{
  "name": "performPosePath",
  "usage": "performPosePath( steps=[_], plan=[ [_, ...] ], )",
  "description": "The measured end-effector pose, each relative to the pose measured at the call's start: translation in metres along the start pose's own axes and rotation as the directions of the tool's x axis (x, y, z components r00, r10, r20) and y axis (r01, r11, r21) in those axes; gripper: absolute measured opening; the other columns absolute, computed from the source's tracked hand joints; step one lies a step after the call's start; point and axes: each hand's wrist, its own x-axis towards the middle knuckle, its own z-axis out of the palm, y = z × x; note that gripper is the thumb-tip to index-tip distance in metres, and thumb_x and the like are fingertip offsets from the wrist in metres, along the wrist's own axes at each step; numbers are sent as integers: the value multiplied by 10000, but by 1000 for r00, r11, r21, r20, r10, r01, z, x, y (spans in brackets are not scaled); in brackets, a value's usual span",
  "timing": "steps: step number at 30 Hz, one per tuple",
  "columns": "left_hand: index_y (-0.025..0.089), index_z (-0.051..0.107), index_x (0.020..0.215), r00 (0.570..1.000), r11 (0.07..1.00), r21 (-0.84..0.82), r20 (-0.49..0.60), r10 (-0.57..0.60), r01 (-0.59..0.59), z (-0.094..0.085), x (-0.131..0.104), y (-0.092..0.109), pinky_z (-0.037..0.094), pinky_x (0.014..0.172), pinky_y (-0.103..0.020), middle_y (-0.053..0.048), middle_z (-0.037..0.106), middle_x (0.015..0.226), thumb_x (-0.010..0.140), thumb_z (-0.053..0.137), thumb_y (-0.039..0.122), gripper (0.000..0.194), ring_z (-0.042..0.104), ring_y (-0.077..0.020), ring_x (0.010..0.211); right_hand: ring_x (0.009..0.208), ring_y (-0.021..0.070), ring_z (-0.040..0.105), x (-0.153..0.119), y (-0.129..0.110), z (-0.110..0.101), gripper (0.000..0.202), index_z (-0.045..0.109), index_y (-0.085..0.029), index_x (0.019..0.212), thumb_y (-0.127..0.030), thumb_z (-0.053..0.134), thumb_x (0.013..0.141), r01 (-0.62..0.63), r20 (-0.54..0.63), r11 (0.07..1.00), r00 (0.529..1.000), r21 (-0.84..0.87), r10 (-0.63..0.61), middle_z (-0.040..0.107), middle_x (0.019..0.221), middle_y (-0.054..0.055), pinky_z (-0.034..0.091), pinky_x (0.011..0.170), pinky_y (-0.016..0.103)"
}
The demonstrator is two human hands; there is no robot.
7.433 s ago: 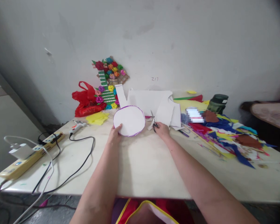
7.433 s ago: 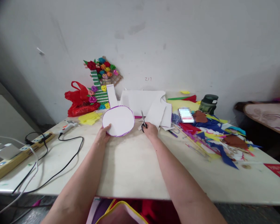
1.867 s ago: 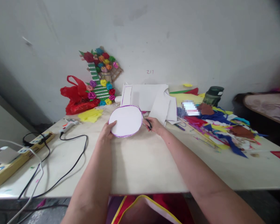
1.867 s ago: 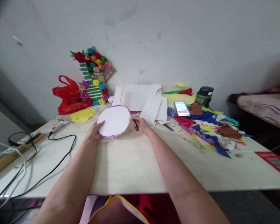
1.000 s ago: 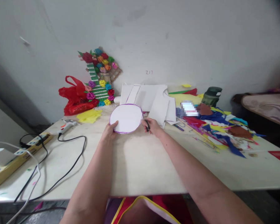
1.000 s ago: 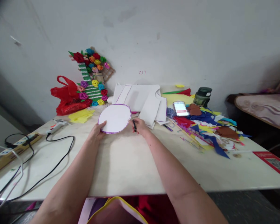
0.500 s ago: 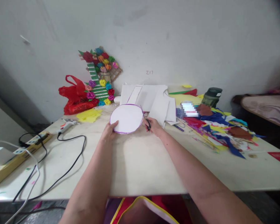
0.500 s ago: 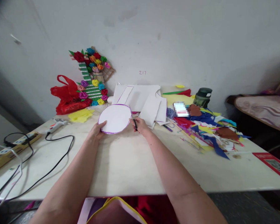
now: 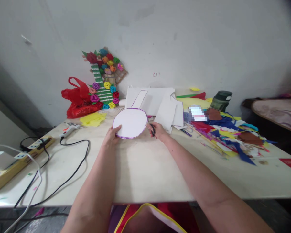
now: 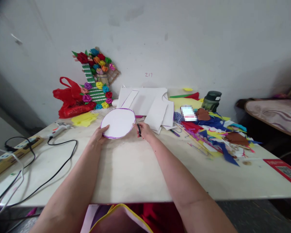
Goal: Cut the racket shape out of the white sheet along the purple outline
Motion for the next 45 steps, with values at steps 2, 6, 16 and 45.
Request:
performPosePath(
  steps=[2, 6, 16, 45],
  plan=[
    [76, 527, 1127, 1000, 1000, 6, 6, 4, -4, 0, 0, 0, 534, 757, -409, -174, 655, 976, 683, 564, -25, 457, 634, -283, 867, 355, 80, 489, 0, 2, 0, 318, 474, -177, 676, -481, 555, 720, 19, 17, 999, 1000, 43, -20, 496, 495, -34, 234, 247, 160],
    [68, 533, 1118, 1000, 1000, 6, 14, -7, 7, 2, -1, 0, 532, 761, -413, -174, 656, 967, 683, 568, -20, 445, 635, -283, 863, 380, 86, 507, 1, 6, -2, 348, 484, -174, 718, -516, 550, 720, 62, 46, 989, 997, 131, -69, 517, 523, -29, 275, 258, 166],
    [67, 544, 1106, 998, 1000, 9, 58, -9, 9, 2, 1, -6, 547, 724, -362, -163, 663, 943, 657, 597, -14, 459, 652, -244, 786, 371, 79, 478, 3, 8, -7, 366, 476, -177, 722, -536, 543, 717, 78, 29, 984, 996, 158, -83, 509, 500, -37, 248, 275, 168],
    [31, 558, 1032, 998, 998, 61, 58, 15, -19, -9, 1, 4, 536, 744, -420, -170, 673, 861, 653, 575, -8, 381, 650, -278, 783, 352, 59, 461, -4, 0, -13, 327, 520, -153, 763, -475, 555, 726, -27, 136, 986, 991, 163, 5, 509, 500, -41, 194, 262, 156]
  ],
)
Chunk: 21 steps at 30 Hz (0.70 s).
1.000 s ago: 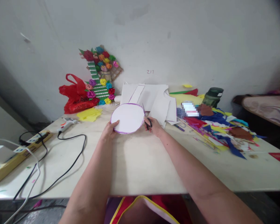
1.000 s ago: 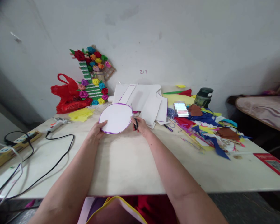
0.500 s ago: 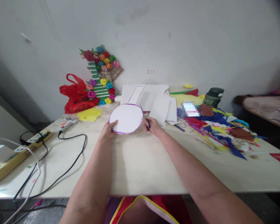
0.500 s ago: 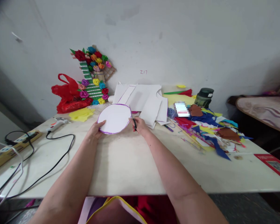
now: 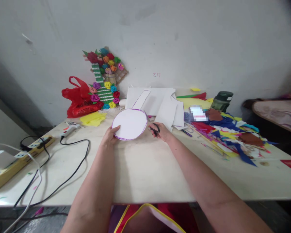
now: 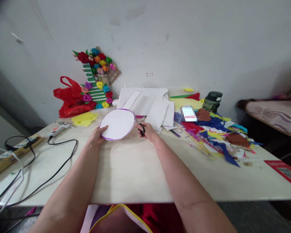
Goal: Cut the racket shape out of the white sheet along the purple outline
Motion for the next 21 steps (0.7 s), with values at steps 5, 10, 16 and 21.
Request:
performPosePath(
  steps=[5, 10, 16, 21],
  plan=[
    [37, 559, 1032, 1000, 1000, 7, 30, -3, 2, -3, 1, -1, 528, 757, -435, -172, 667, 895, 644, 597, 2, 391, 648, -277, 794, 359, 63, 471, -1, -1, -1, 355, 527, -146, 793, -496, 550, 731, 19, 23, 999, 1000, 25, -20, 519, 514, -34, 205, 271, 158],
    [53, 564, 1033, 999, 1000, 23, 47, -14, 13, -3, 1, -2, 524, 767, -437, -164, 665, 913, 632, 618, 9, 407, 648, -270, 793, 361, 78, 484, 0, -1, -1, 350, 525, -145, 781, -490, 551, 732, 42, 18, 999, 999, -4, -42, 521, 513, -27, 220, 266, 171],
    [57, 560, 1037, 998, 1000, 25, 57, -8, 7, 0, -2, -1, 520, 774, -438, -165, 662, 925, 628, 618, 9, 417, 648, -269, 795, 357, 75, 477, -2, -3, -1, 342, 508, -152, 733, -491, 551, 730, 68, 3, 997, 998, -44, -68, 514, 506, -29, 226, 273, 171],
    [55, 559, 1035, 999, 1000, 22, 51, -11, 9, 0, -2, 0, 521, 772, -439, -159, 664, 917, 630, 615, 7, 412, 648, -268, 792, 349, 75, 465, -1, -2, 0, 349, 472, -164, 666, -499, 554, 720, 88, -12, 991, 996, -96, -90, 499, 485, -30, 233, 274, 174]
  ],
)
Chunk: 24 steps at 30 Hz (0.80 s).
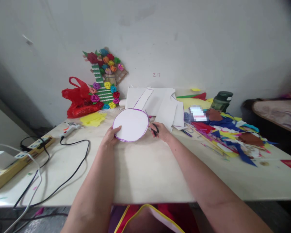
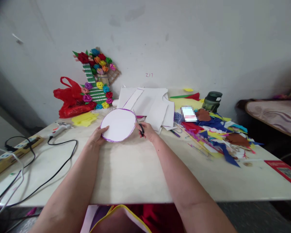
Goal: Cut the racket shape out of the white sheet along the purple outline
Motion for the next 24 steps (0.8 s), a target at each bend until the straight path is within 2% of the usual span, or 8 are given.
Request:
performPosePath(
  steps=[6, 11, 15, 19, 24],
  plan=[
    [56, 547, 1069, 1000, 1000, 4, 19, 15, -15, -3, 2, 1, 520, 772, -445, -161, 666, 918, 635, 618, 15, 442, 644, -280, 814, 333, 72, 446, 6, 8, 0, 331, 466, -172, 651, -485, 558, 711, 13, -16, 998, 1000, -58, -14, 483, 459, -41, 227, 273, 171],
    [57, 548, 1073, 1000, 1000, 0, -7, 14, -14, -8, 4, 0, 529, 754, -435, -158, 670, 899, 639, 616, 23, 440, 650, -271, 786, 319, 56, 404, 8, 9, 0, 285, 470, -170, 623, -422, 592, 679, 21, -16, 999, 1000, -47, -21, 444, 422, -64, 322, 316, 172],
    [52, 558, 1040, 997, 999, -28, -77, 30, -32, -10, 9, -2, 533, 751, -420, -155, 674, 879, 645, 618, 25, 401, 653, -261, 767, 325, 59, 406, 12, 12, 0, 249, 494, -167, 629, -389, 602, 665, 19, -16, 998, 1000, -51, -20, 457, 426, -60, 350, 326, 178],
    [63, 563, 1036, 983, 996, -85, -182, 1, -17, -3, 10, -3, 537, 754, -387, -151, 677, 862, 705, 597, 80, 333, 650, -254, 799, 326, 68, 406, 14, 13, 3, 207, 521, -173, 662, -356, 618, 649, -24, -50, 999, 998, -29, 23, 440, 414, -69, 365, 323, 189],
    [102, 547, 1097, 970, 992, -124, -241, -18, -13, 11, 4, -7, 521, 807, -370, -140, 658, 973, 737, 590, 138, 365, 605, -265, 956, 346, 93, 470, 8, 6, 8, 251, 548, -178, 753, -397, 628, 659, -36, -92, 988, 996, -149, 23, 497, 463, -46, 268, 271, 176]
  ],
)
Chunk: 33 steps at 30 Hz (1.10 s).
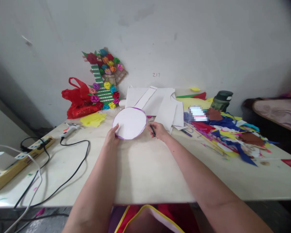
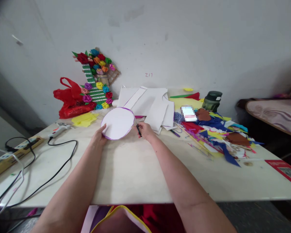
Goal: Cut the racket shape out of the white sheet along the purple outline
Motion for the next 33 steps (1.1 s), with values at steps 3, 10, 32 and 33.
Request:
performPosePath(
  steps=[3, 10, 32, 33],
  plan=[
    [132, 539, 1116, 999, 1000, -2, -21, 24, -25, 5, -2, -6, 514, 821, -359, -124, 645, 1018, 748, 579, 140, 370, 581, -253, 1006, 362, 104, 494, -2, -1, 3, 288, 539, -188, 768, -444, 620, 664, -13, -37, 999, 999, -31, 12, 511, 495, -37, 254, 257, 173],
    [130, 558, 1049, 990, 994, 13, -84, 109, -108, 6, 1, -10, 506, 827, -369, -111, 641, 1026, 712, 573, 41, 349, 605, -229, 950, 391, 97, 519, 0, 5, 2, 318, 530, -186, 787, -493, 565, 709, -1, 13, 1000, 1000, 19, 1, 535, 541, -26, 274, 272, 163],
    [135, 558, 1091, 996, 997, -9, 45, 76, -76, 7, -2, -4, 502, 819, -405, -104, 669, 952, 700, 551, -10, 417, 632, -228, 876, 370, 81, 476, -1, 2, -2, 303, 513, -184, 807, -476, 531, 730, 26, 17, 997, 999, 76, -28, 493, 516, -40, 242, 281, 167],
    [132, 559, 1090, 996, 997, -10, 42, 78, -77, 7, -2, -4, 501, 822, -403, -103, 670, 946, 700, 550, -10, 416, 632, -229, 877, 368, 82, 474, 0, 3, -1, 292, 514, -185, 806, -466, 530, 729, 29, 17, 997, 999, 71, -30, 491, 513, -42, 241, 279, 169]
  ],
)
